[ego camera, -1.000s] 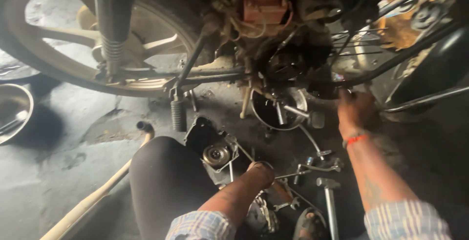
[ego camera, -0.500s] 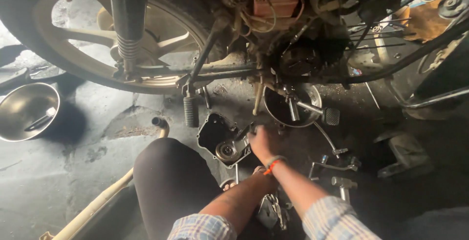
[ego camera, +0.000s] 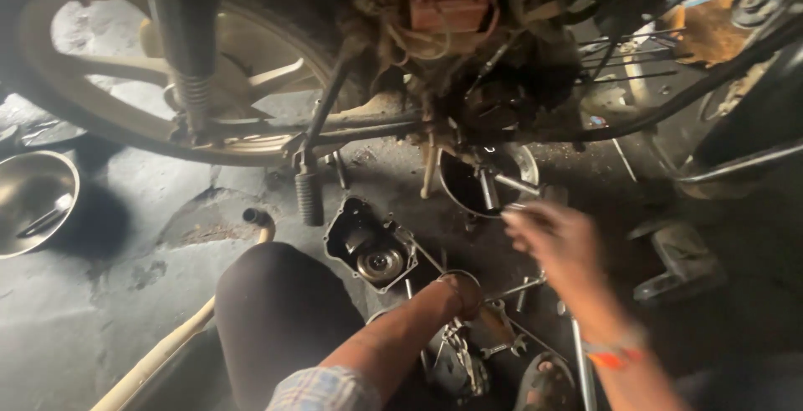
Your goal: The person sits on the floor beside a motorcycle and works on the engine area, using a hammer to strike components and a spanner to loosen fasteners. They handle removed parts, place a metal bowl nearby, and continue working on the engine casing with hand tools.
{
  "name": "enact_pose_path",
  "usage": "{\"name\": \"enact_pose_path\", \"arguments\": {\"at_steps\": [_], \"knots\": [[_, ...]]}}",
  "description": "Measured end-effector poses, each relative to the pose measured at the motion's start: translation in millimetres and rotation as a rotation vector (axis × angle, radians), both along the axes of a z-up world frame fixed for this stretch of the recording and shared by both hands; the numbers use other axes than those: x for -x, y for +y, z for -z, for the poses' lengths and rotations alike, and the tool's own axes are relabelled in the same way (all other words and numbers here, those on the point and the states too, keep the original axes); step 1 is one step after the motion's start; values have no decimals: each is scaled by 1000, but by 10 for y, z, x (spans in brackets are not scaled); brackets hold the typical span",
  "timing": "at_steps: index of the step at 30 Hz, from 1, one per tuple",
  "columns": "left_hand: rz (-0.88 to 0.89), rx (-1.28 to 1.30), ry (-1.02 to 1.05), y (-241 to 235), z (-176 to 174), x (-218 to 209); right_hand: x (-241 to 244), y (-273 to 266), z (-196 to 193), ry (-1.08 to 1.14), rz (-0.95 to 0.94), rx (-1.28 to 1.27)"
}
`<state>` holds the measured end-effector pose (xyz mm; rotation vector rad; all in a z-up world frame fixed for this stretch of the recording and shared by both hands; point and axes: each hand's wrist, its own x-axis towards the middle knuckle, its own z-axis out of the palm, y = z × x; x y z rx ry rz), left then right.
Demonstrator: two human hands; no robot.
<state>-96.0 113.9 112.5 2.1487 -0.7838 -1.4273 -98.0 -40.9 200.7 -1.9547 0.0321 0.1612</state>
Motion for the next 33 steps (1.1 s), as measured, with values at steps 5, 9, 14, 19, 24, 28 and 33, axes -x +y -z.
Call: {"name": "enact_pose_path", "arguments": {"at_steps": [5,9,14,19,24,28,33], "knots": [[49,22,21,-230,-280,-176,637,-1079,-8,-142,509,-108],[-98,138,69,-197,-557,-397,762,-1377,417,74,663,-69],[-697,386,-35,-229,-571,-486,832,-1481,1056,176,259,262],[-903,581,247,-388,-217,-618,786,-1016,795,511,-63,550],[-979,572,450,-354,-457,-681,757,-740,574,793,-143,351],[-970,600,462,-317,-371,-730,774,-754,762,507,-131,164],[-965,595,404,-294,-337,-716,818,-646,814,291,-1,93]]}}
